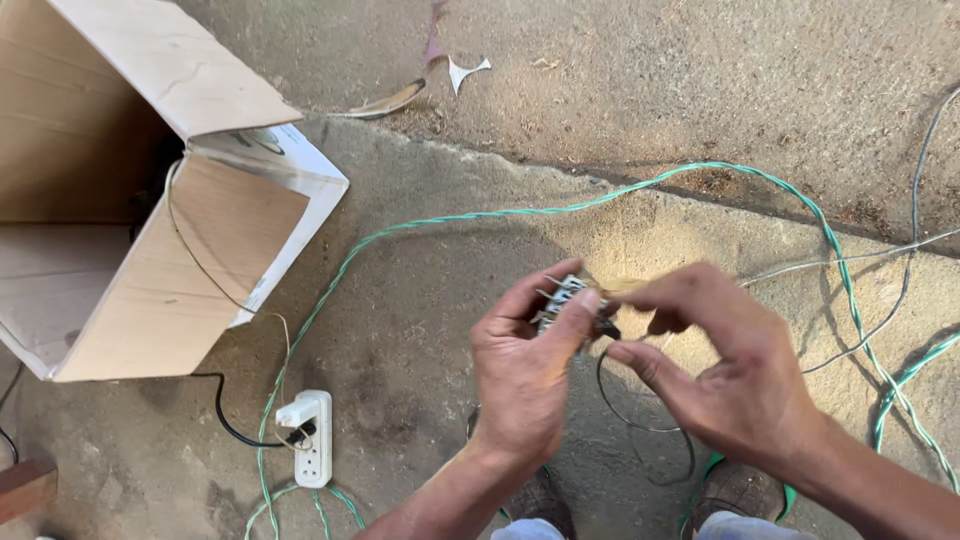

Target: The person sits on the concrete floor and pulls apart electrical plugs and sockets by hand, separating the plastic housings and metal contact parts. Discarded housings and scrap are placed into a cardboard box beside them.

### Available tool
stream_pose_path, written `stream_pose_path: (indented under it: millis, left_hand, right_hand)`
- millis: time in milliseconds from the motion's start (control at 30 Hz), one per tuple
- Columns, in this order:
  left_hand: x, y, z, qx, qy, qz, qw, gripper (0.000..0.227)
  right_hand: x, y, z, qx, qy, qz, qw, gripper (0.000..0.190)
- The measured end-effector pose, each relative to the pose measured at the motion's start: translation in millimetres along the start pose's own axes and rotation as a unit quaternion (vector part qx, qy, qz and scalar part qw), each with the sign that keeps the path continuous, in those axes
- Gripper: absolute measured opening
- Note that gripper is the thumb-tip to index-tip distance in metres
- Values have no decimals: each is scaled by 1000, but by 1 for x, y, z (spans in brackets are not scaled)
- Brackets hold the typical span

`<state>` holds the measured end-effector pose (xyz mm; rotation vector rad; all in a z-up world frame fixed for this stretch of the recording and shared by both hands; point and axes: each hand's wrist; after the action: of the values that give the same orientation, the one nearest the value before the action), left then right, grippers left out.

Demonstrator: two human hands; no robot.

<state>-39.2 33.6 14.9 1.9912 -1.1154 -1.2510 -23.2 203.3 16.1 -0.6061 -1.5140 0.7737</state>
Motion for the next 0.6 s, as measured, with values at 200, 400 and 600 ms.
stream_pose_path:
  millis: [200,400,600]
  left_hand:
    - [7,-13,0,21,-28,-53,998,35]
    - [17,-20,2,-36,-56,29,997,27]
    - [11,-11,-7,1,-70,139,988,29]
  right_hand:
    - [-11,-3,3,79,58,-30,995,21]
    - [-24,24,-5,-9,25,124,992,13]
    - [-25,42,-7,-49,-10,224,973,8]
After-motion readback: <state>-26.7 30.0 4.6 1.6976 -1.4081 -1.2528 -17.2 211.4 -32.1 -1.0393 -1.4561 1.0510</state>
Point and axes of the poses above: each hand's wrist, its own z-axis towards the middle knuckle, its own x-axis out of the back of the hand, y = z × x, and after that the axes turned 14 degrees about -z, right-handed
